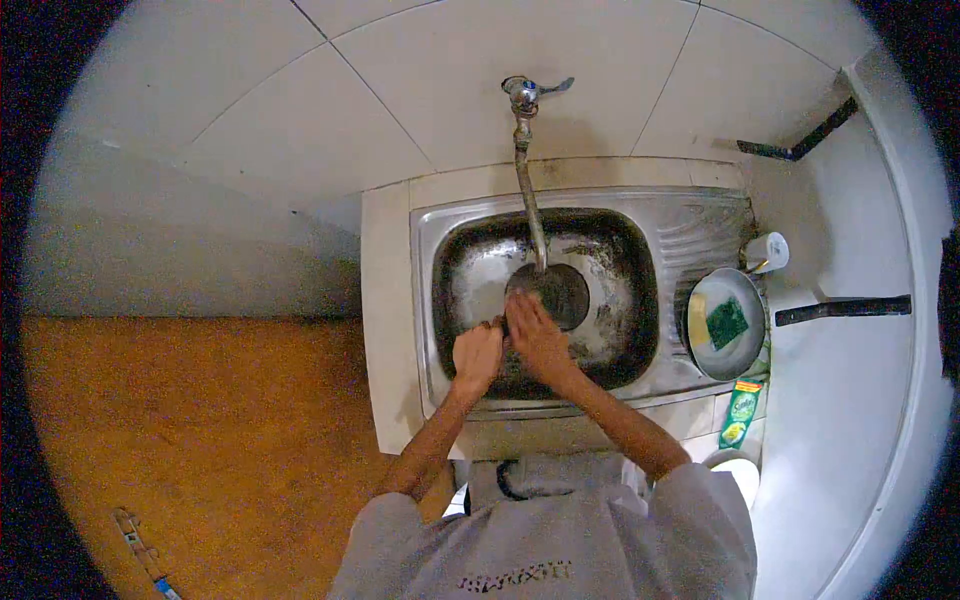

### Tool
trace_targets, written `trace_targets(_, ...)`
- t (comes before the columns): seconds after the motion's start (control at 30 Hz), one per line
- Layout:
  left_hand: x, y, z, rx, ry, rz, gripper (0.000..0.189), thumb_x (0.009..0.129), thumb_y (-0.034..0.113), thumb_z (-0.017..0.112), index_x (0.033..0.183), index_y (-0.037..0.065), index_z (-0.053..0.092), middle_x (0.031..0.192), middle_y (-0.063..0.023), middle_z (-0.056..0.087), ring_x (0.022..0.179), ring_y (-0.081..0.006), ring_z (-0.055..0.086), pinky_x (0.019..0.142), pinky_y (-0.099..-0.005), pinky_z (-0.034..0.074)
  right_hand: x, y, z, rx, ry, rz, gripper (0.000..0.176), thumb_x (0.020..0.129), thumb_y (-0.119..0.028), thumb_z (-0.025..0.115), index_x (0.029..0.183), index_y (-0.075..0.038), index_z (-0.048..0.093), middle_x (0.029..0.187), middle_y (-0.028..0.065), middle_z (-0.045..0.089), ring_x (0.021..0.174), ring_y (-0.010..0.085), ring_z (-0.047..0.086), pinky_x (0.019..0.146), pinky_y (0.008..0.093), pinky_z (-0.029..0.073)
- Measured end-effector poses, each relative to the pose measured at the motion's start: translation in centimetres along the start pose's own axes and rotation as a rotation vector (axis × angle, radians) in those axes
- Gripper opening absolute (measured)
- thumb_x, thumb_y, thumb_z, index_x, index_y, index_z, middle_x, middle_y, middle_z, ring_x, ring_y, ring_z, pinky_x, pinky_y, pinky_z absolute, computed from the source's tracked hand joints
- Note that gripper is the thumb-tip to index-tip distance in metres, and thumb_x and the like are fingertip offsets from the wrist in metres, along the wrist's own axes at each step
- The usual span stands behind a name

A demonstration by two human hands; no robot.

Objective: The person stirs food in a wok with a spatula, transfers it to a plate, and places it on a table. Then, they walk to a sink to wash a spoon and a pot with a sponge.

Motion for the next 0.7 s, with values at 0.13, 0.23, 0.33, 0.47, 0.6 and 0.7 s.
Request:
trace_targets(0.13,-0.2,0.5,-2.1,-0.112,0.054,-0.031,0.032,0.080,0.027,0.059,0.100,0.003,0.057,0.072,-0.0178,0.062,0.065,-0.0329,0.063,0.057,-0.0421,0.049,-1.0,1.7,2.4,0.002,0.085,-0.284,0.054,0.081,-0.022,0.049,0.127,0.005,0.041,0.138,0.0165,0.035,0.131,0.0302,0.029,0.109,0.0442,0.019)
trace_targets(0.23,-0.4,1.3,-2.5,-0.150,0.076,-0.030,0.035,0.081,0.032,0.058,0.100,0.003,0.057,0.073,-0.0177,0.062,0.065,-0.0331,0.062,0.057,-0.0428,0.049,-0.3,2.4,-1.3,-0.129,0.070,-0.282,0.056,0.081,-0.023,0.050,0.129,0.003,0.039,0.139,0.0153,0.034,0.129,0.0305,0.031,0.108,0.0470,0.020)
trace_targets(0.33,-0.3,1.7,-2.8,-0.152,0.097,-0.056,0.037,0.082,0.035,0.057,0.101,0.003,0.057,0.073,-0.0176,0.062,0.065,-0.0332,0.062,0.057,-0.0432,0.049,0.2,2.6,-0.8,-0.104,0.159,-0.020,0.056,0.082,-0.021,0.050,0.131,0.001,0.036,0.138,0.0179,0.035,0.126,0.0328,0.035,0.106,0.0504,0.022)
trace_targets(0.47,-0.5,1.4,-1.1,-0.117,0.062,-0.089,0.041,0.083,0.039,0.056,0.099,0.002,0.058,0.070,-0.0176,0.062,0.063,-0.0335,0.062,0.055,-0.0432,0.048,1.1,3.1,-1.3,0.084,0.172,0.231,0.053,0.086,-0.020,0.046,0.132,0.003,0.034,0.136,0.0211,0.036,0.122,0.0362,0.039,0.105,0.0484,0.025)
trace_targets(0.6,-1.4,0.9,0.2,-0.126,0.019,-0.097,0.044,0.083,0.044,0.055,0.095,0.002,0.060,0.066,-0.0171,0.062,0.059,-0.0339,0.062,0.052,-0.0431,0.048,1.5,5.4,1.3,0.324,0.231,0.366,0.047,0.091,-0.020,0.040,0.132,0.003,0.034,0.132,0.0246,0.037,0.122,0.0378,0.036,0.104,0.0447,0.027)
trace_targets(0.7,-1.7,0.7,-0.3,-0.174,0.171,-0.149,0.044,0.081,0.045,0.056,0.089,0.002,0.061,0.062,-0.0172,0.061,0.057,-0.0341,0.062,0.050,-0.0429,0.048,1.8,8.2,4.7,0.371,0.214,0.334,0.047,0.092,-0.019,0.038,0.133,0.003,0.032,0.132,0.0257,0.037,0.124,0.0383,0.035,0.105,0.0447,0.026)
Point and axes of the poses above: each hand's wrist, its own x-axis towards the middle knuckle, its own z-axis out of the palm, y = z × x, the point moved 2 cm from there along x, towards the middle knuckle
